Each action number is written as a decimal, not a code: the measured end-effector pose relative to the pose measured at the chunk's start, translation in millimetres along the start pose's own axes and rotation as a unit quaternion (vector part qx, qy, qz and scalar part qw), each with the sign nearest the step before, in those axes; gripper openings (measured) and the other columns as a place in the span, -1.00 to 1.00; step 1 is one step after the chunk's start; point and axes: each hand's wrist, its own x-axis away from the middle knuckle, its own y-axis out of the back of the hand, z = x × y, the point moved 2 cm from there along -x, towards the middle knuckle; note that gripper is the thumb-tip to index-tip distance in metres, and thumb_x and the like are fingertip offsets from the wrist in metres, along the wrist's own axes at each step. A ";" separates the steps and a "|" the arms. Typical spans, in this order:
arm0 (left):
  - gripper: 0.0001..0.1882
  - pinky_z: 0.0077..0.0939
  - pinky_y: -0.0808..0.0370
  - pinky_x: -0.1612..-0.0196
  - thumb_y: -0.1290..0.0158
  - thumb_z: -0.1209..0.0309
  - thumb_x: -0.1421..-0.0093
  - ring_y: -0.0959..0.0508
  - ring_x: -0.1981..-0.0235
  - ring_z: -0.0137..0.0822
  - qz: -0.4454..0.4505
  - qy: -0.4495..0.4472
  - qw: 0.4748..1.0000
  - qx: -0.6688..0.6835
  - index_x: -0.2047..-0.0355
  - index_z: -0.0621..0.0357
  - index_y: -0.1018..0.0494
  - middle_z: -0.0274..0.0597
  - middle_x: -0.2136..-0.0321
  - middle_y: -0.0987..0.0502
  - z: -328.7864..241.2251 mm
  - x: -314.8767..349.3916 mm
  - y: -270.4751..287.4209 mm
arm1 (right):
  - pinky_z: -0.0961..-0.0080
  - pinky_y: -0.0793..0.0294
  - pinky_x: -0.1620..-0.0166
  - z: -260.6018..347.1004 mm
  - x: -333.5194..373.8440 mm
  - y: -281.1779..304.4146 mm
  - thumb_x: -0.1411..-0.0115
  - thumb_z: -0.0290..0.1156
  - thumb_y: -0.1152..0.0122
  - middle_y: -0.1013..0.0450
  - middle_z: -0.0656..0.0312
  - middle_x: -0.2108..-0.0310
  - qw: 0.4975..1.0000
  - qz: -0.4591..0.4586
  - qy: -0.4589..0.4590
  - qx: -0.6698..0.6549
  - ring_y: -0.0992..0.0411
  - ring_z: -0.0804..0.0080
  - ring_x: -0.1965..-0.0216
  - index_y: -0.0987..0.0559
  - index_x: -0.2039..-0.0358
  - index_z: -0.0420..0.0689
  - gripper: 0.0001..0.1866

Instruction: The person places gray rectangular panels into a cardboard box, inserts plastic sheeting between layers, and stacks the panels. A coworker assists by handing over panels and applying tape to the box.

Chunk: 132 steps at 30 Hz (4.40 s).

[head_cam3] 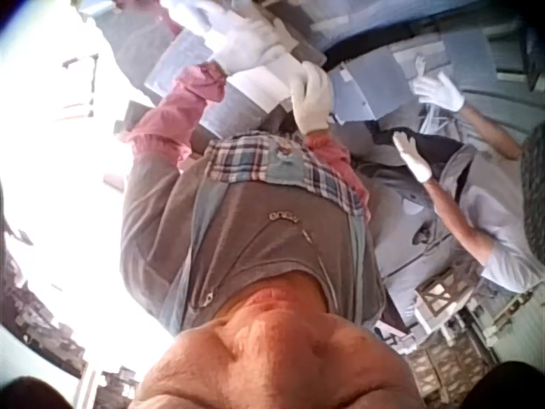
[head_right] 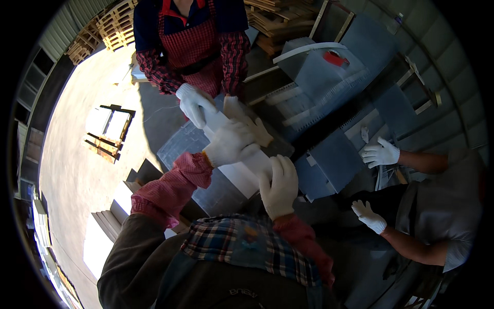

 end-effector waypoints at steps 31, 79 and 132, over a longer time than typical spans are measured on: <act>-0.03 -0.28 -0.33 -0.30 -0.26 -0.06 -0.19 -0.43 -0.28 -0.04 -0.344 0.523 0.685 0.372 -0.42 0.28 -0.16 0.08 -0.25 -0.42 65.4 93.4 -38.3 | 0.05 -0.42 -0.13 18.9 -21.0 4.3 -0.17 -0.18 -0.39 -0.44 -0.09 -0.12 0.990 0.143 0.005 0.020 -0.41 -0.18 -0.07 -0.52 -0.24 -0.11 -0.37; -0.58 -0.31 -0.52 -0.04 -0.20 0.27 -0.26 -0.64 0.15 -0.23 -0.217 0.454 0.646 0.575 -0.03 0.31 -0.60 -0.13 0.16 -0.68 166.6 73.9 -13.5 | 0.18 -0.27 -0.37 9.4 25.1 -9.7 -0.09 -0.30 -0.55 -0.18 -0.24 -0.37 0.969 0.066 -0.120 -0.204 -0.21 -0.07 -0.38 -0.04 -0.45 -0.37 0.09; -0.65 -0.31 -0.54 0.05 -0.18 0.31 -0.24 -0.63 0.23 -0.25 -0.217 0.452 0.643 0.579 0.06 0.29 -0.61 -0.14 0.23 -0.67 152.3 62.5 -2.6 | 0.24 -0.48 -0.12 -94.5 172.1 -99.5 -0.27 -0.06 -0.29 -0.53 -0.10 -0.08 0.895 0.282 -0.314 -0.145 -0.55 0.03 -0.06 -0.38 -0.34 -0.10 -0.29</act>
